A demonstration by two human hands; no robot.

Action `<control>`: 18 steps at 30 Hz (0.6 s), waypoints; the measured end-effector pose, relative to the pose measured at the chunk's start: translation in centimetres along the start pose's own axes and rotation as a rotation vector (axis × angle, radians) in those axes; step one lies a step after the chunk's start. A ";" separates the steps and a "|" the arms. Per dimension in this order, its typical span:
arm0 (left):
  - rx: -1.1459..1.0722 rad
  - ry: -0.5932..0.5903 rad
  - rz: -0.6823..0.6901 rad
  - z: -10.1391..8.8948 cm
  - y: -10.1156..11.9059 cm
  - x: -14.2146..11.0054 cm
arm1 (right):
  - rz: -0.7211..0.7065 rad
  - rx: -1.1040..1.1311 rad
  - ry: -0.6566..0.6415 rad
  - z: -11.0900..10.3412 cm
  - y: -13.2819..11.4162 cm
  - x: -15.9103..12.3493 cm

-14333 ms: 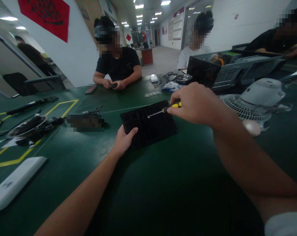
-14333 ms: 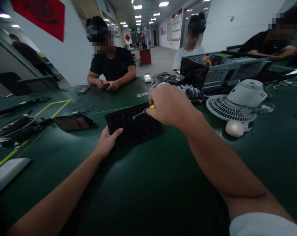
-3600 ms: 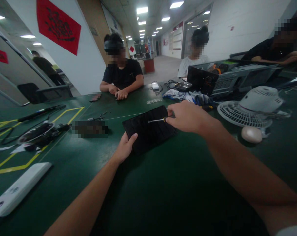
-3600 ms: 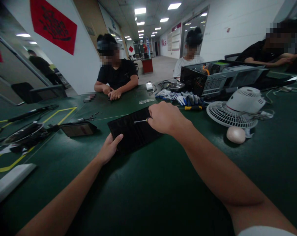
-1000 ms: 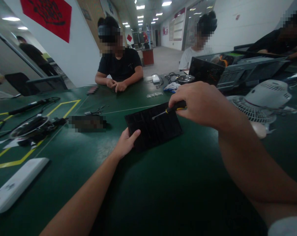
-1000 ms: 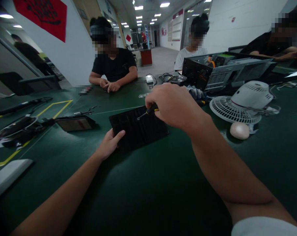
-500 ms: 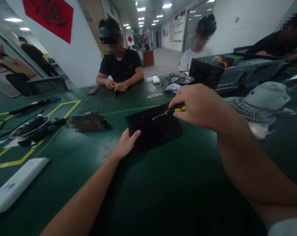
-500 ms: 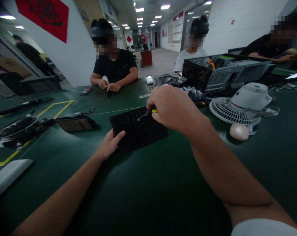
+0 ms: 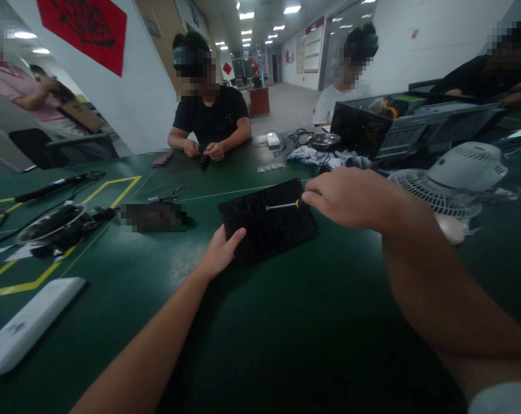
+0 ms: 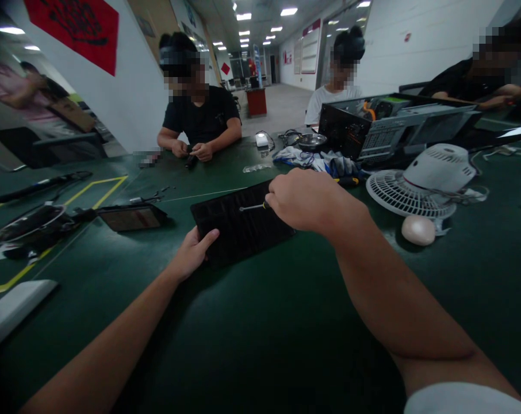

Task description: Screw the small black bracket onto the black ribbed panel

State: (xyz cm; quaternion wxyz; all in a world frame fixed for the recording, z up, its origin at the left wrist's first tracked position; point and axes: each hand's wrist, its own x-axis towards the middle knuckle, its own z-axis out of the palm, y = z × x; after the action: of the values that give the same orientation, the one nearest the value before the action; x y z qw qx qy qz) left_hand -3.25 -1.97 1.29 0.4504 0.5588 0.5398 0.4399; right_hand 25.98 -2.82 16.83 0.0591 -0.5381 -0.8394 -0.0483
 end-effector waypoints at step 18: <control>-0.033 0.001 -0.001 0.2 0.6 -0.2 | -0.020 0.087 0.225 -1.4 1.0 -0.3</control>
State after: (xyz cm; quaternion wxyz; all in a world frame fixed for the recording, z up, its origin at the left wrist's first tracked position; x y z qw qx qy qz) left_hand -2.94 -2.16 1.79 0.4593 0.5508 0.5330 0.4489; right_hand 27.09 -2.89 18.19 0.1759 -0.5180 -0.8339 -0.0728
